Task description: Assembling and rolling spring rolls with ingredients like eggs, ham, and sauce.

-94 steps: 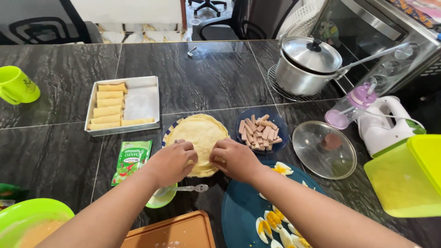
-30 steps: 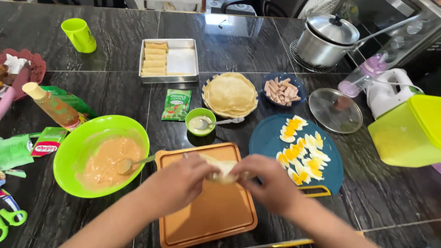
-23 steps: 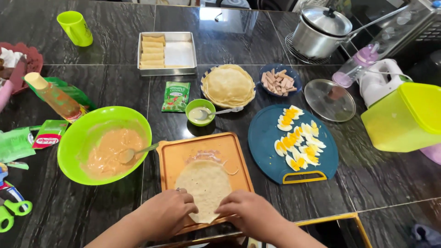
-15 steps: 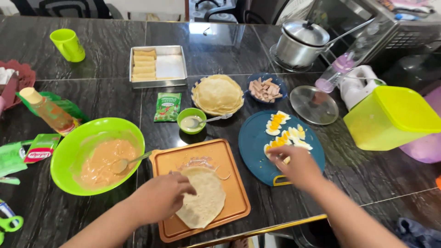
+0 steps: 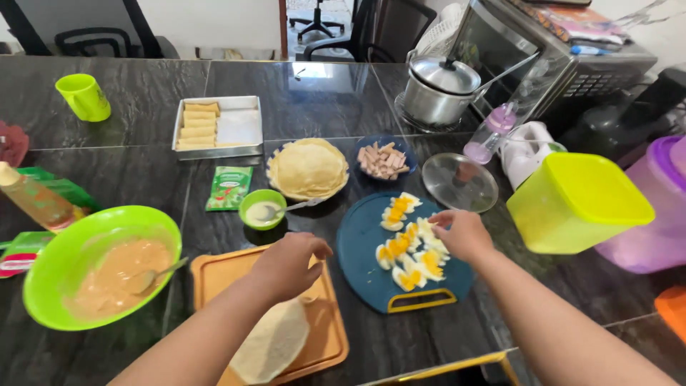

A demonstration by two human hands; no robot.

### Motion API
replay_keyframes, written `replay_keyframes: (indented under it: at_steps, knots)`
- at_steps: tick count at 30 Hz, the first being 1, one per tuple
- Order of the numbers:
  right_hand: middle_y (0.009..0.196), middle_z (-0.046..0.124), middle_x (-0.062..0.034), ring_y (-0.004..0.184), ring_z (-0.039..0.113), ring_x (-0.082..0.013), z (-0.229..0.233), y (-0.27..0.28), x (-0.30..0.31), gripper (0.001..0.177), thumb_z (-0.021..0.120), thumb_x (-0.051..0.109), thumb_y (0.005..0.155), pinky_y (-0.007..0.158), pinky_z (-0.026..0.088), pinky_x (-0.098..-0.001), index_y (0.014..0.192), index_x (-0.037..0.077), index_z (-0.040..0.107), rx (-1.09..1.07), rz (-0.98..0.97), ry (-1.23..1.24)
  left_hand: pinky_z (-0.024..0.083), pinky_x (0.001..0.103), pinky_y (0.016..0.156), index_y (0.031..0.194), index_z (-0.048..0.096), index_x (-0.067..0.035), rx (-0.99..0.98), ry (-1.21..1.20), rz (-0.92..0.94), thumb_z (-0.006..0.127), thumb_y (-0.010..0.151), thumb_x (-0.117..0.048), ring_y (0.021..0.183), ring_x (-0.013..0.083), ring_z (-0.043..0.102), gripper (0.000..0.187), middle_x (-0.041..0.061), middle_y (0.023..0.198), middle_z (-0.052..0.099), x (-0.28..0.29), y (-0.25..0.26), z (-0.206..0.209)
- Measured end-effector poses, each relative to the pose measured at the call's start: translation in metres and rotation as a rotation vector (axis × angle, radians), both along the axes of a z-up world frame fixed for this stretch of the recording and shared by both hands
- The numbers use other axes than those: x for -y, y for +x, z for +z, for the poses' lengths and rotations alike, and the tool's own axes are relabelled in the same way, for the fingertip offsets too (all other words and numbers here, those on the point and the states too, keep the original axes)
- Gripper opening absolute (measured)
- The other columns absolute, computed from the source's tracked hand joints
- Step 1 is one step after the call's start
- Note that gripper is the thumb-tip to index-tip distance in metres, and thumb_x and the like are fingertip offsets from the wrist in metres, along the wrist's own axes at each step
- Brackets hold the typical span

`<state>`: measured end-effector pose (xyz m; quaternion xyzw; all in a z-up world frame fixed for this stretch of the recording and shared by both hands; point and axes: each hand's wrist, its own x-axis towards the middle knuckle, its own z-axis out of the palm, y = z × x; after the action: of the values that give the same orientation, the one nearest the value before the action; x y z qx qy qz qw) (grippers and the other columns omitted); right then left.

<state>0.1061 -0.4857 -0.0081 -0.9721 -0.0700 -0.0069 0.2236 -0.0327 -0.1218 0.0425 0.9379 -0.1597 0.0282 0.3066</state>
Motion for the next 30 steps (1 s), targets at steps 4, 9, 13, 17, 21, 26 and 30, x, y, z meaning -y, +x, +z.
replay_keyframes:
  at_steps: [4,9,13,17,21,26,30]
  knots:
    - [0.094,0.08,-0.0099,0.088,0.077,-0.0265,0.006,0.037,0.006,0.022,0.077,0.026,0.082,0.082,0.059,-0.0378,0.101,0.018,0.083,0.036,0.038,0.042,0.059,0.039,0.087,0.103,0.077,-0.01,-0.068,-0.06,0.131,0.073,0.08,-0.019,0.095,0.028,0.074,0.024,0.01,0.096,0.076,0.049,0.06,-0.047]
    - [0.093,0.08,-0.0107,0.088,0.077,-0.0252,0.019,0.049,0.001,0.021,0.077,0.026,0.082,0.082,0.059,-0.0369,0.101,0.02,0.083,-0.047,0.035,0.055,0.057,0.037,0.096,0.107,0.08,-0.009,-0.236,-0.183,0.427,0.079,0.077,-0.022,0.103,0.0271,0.074,0.033,0.013,0.105,0.078,0.11,0.112,-0.093]
    - [0.093,0.08,-0.0106,0.088,0.077,-0.0252,0.004,0.081,0.023,0.02,0.076,0.024,0.083,0.083,0.059,-0.0369,0.101,0.019,0.083,-0.053,0.017,0.078,0.055,0.038,0.097,0.112,0.077,-0.009,-0.28,-0.202,0.495,0.081,0.076,-0.023,0.106,0.0283,0.072,0.038,0.012,0.109,0.077,0.135,0.13,-0.111]
    - [0.095,0.079,-0.0098,0.091,0.077,-0.0253,-0.009,0.11,0.034,0.023,0.073,0.019,0.084,0.084,0.058,-0.0367,0.106,0.019,0.081,-0.042,0.133,0.1,0.054,0.039,0.1,0.116,0.074,-0.006,-0.234,-0.171,0.554,0.08,0.077,-0.022,0.111,0.0309,0.069,0.042,0.015,0.116,0.074,0.146,0.149,-0.119]
    - [0.103,0.074,-0.0081,0.099,0.072,-0.0275,-0.008,0.136,0.024,0.032,0.07,0.015,0.085,0.088,0.056,-0.0389,0.116,0.023,0.077,-0.013,0.393,0.006,0.051,0.041,0.102,0.119,0.072,-0.006,-0.234,-0.101,0.547,0.077,0.08,-0.021,0.116,0.0312,0.066,0.042,0.015,0.122,0.071,0.149,0.165,-0.107]
    - [0.114,0.065,-0.0076,0.107,0.066,-0.0301,-0.006,0.152,0.001,0.034,0.068,0.021,0.091,0.09,0.053,-0.0428,0.124,0.029,0.071,-0.003,0.523,-0.095,0.051,0.04,0.101,0.121,0.071,-0.01,-0.28,-0.079,0.54,0.077,0.083,-0.023,0.117,0.0285,0.066,0.041,0.012,0.122,0.07,0.156,0.174,-0.071]
    - [0.116,0.062,-0.0055,0.112,0.062,-0.0288,-0.005,0.149,-0.011,0.029,0.071,0.027,0.089,0.09,0.051,-0.0436,0.117,0.028,0.072,-0.007,0.593,-0.184,0.051,0.039,0.098,0.114,0.074,-0.013,-0.164,-0.135,0.521,0.078,0.081,-0.021,0.115,0.0278,0.065,0.034,0.009,0.118,0.07,0.147,0.175,-0.057]
